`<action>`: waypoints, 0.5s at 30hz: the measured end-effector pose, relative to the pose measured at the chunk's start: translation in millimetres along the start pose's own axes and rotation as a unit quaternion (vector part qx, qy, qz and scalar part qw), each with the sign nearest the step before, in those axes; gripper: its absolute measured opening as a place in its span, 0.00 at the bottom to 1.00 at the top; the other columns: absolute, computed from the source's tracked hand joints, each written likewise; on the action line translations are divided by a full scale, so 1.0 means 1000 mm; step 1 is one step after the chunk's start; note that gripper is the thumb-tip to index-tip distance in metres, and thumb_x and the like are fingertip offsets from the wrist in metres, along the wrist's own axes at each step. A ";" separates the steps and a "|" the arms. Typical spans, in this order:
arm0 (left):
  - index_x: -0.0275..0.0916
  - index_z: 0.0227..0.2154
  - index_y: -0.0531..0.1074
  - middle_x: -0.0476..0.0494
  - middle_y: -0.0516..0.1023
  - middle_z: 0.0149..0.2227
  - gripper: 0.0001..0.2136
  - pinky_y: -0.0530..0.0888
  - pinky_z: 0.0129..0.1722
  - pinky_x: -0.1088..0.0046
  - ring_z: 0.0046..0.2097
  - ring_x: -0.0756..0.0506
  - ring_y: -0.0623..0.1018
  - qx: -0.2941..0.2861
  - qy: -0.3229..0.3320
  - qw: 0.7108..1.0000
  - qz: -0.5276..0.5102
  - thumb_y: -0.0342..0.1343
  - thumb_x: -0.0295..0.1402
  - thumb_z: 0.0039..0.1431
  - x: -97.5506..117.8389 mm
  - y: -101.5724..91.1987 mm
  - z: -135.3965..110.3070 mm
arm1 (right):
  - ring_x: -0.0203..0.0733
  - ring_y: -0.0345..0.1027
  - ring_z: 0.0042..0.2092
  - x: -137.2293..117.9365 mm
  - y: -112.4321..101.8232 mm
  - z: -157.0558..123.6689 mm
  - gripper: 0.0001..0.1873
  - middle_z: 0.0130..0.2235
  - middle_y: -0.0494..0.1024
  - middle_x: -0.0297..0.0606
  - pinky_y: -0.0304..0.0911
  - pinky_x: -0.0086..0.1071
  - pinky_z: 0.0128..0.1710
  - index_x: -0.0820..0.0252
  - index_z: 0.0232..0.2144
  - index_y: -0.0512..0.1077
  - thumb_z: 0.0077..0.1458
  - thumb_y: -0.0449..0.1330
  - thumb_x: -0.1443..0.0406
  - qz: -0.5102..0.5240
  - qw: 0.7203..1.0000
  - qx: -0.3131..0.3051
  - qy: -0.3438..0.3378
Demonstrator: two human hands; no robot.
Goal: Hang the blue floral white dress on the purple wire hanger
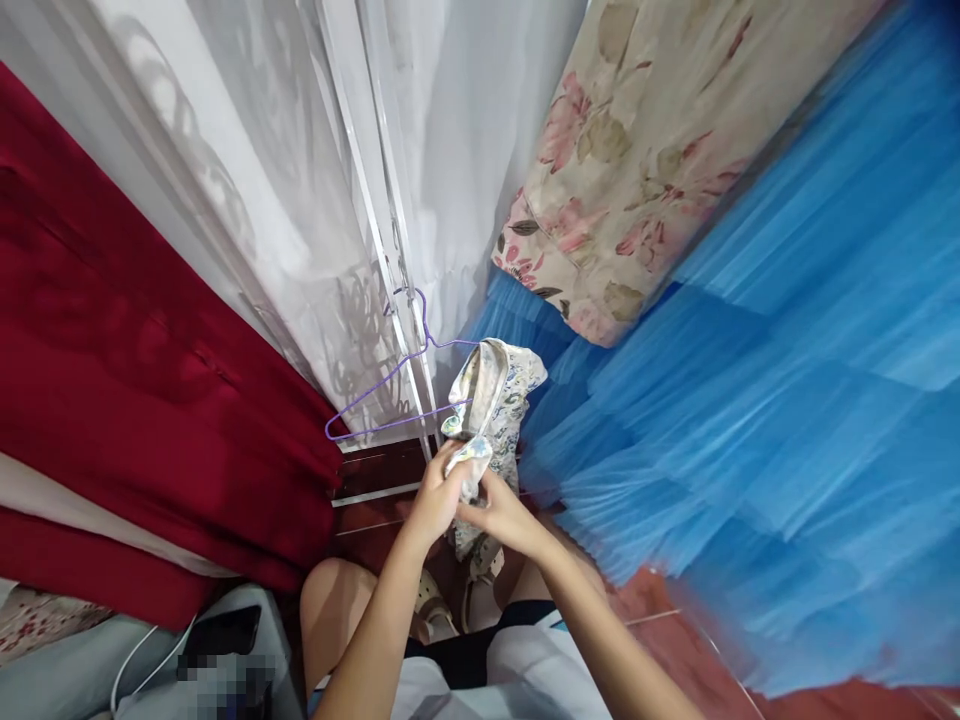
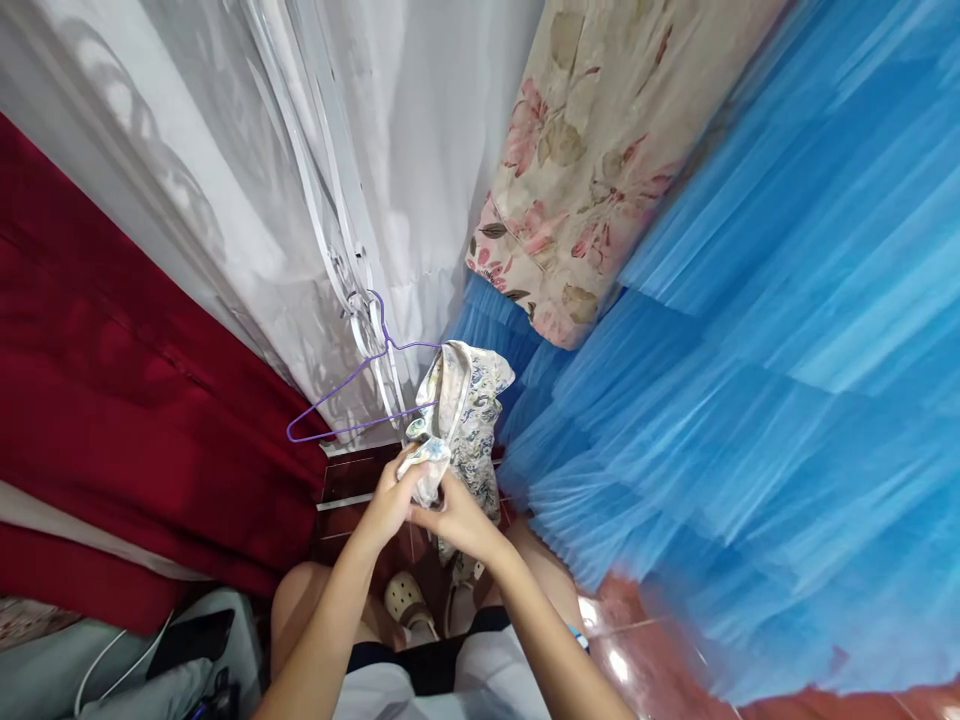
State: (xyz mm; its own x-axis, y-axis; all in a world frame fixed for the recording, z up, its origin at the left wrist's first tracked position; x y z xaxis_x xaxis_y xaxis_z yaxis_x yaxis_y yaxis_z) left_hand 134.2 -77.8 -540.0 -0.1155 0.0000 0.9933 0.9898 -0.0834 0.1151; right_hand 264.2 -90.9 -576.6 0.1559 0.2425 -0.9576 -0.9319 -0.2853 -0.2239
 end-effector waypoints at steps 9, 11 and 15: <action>0.48 0.57 0.70 0.43 0.57 0.67 0.18 0.52 0.67 0.59 0.68 0.41 0.56 -0.125 0.149 0.954 0.228 0.53 0.40 0.65 0.011 0.008 0.015 | 0.51 0.74 0.50 0.021 -0.067 0.081 0.22 0.43 0.82 0.42 0.67 0.43 0.53 0.59 0.47 0.72 0.48 0.61 0.60 0.227 0.936 0.235 0.128; 0.48 0.57 0.68 0.43 0.58 0.67 0.18 0.53 0.67 0.58 0.68 0.41 0.57 -0.106 0.150 0.958 0.221 0.52 0.39 0.66 0.001 0.005 0.014 | 0.52 0.77 0.43 0.025 -0.079 0.087 0.19 0.37 0.82 0.44 0.72 0.42 0.45 0.61 0.44 0.73 0.51 0.57 0.59 0.236 0.931 0.236 0.147; 0.47 0.61 0.62 0.41 0.58 0.67 0.23 0.54 0.67 0.56 0.68 0.41 0.57 -0.060 0.153 0.961 0.221 0.54 0.35 0.64 -0.012 -0.007 0.010 | 0.49 0.77 0.32 0.022 -0.082 0.064 0.13 0.29 0.81 0.43 0.72 0.39 0.35 0.63 0.36 0.75 0.49 0.61 0.61 0.236 0.937 0.175 0.190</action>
State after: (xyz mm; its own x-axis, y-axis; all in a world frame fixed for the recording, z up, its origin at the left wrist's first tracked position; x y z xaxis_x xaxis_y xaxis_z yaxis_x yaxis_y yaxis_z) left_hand 129.6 -67.0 -553.1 0.2769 -0.3531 0.8937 0.9335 -0.1216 -0.3373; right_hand 322.8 -3.1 -568.2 -0.2572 -0.2009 -0.9452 -0.9663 0.0600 0.2502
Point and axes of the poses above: each hand's wrist, its own z-axis towards the middle knuckle, its own y-axis out of the palm, x = y × z, the point moved 1 cm from there along z, towards the middle knuckle
